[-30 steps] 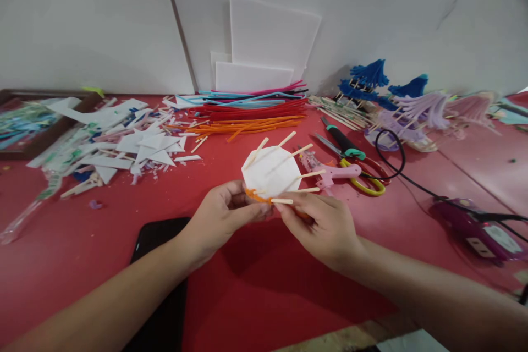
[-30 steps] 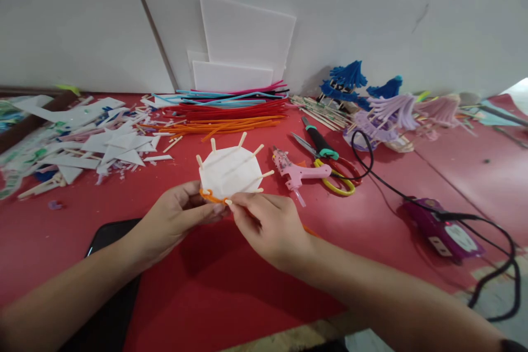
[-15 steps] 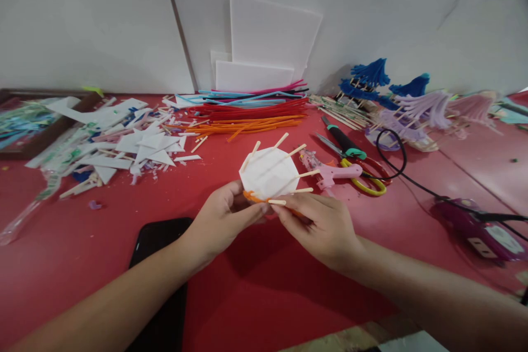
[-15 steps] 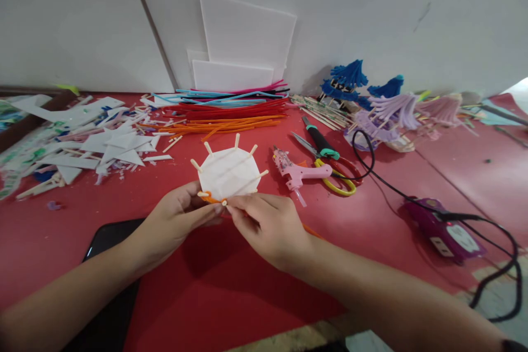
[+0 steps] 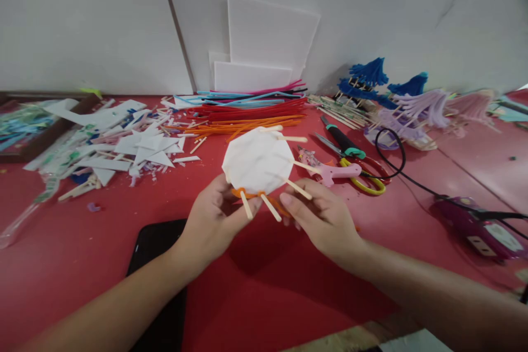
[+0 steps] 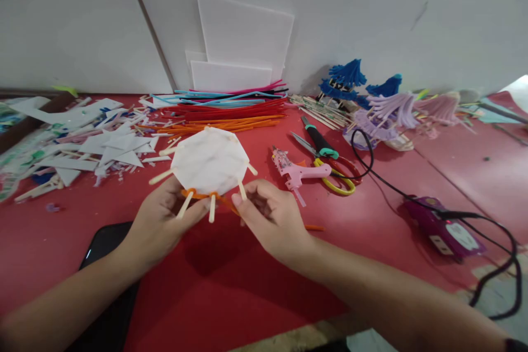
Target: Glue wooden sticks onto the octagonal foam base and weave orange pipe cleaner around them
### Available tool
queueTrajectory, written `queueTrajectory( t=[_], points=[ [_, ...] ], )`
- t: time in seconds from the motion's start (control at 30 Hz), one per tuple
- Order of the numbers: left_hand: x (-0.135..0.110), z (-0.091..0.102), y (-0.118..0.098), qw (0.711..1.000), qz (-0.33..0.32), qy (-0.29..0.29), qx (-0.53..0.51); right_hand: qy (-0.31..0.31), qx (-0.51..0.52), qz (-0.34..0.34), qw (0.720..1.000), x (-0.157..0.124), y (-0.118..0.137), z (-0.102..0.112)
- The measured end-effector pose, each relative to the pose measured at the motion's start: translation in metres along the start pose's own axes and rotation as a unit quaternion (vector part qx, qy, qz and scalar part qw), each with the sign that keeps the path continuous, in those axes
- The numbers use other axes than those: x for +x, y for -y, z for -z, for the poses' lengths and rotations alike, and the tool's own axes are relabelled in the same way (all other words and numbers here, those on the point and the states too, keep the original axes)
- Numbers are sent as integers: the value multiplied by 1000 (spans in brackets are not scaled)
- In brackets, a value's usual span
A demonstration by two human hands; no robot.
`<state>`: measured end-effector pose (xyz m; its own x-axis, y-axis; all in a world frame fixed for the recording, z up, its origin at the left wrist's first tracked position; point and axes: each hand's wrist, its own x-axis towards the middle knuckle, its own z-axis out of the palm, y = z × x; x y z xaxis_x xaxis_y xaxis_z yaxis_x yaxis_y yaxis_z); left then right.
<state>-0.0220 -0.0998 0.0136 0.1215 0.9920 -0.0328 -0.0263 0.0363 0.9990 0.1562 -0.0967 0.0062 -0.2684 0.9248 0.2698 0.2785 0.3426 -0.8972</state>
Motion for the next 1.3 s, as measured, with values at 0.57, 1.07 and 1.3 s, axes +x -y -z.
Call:
queueTrajectory(
  t=[0.57,1.07,1.3],
  points=[
    [-6,1,-1,997,-9,40,59,58,109,-46,991,6,-5,2],
    [-4,-1,-2,999,30,19,11,137,106,-105,979,7,-9,5],
    [9,9,6,984,80,-80,-140,10,-224,36,974,24,-26,66]
  ],
)
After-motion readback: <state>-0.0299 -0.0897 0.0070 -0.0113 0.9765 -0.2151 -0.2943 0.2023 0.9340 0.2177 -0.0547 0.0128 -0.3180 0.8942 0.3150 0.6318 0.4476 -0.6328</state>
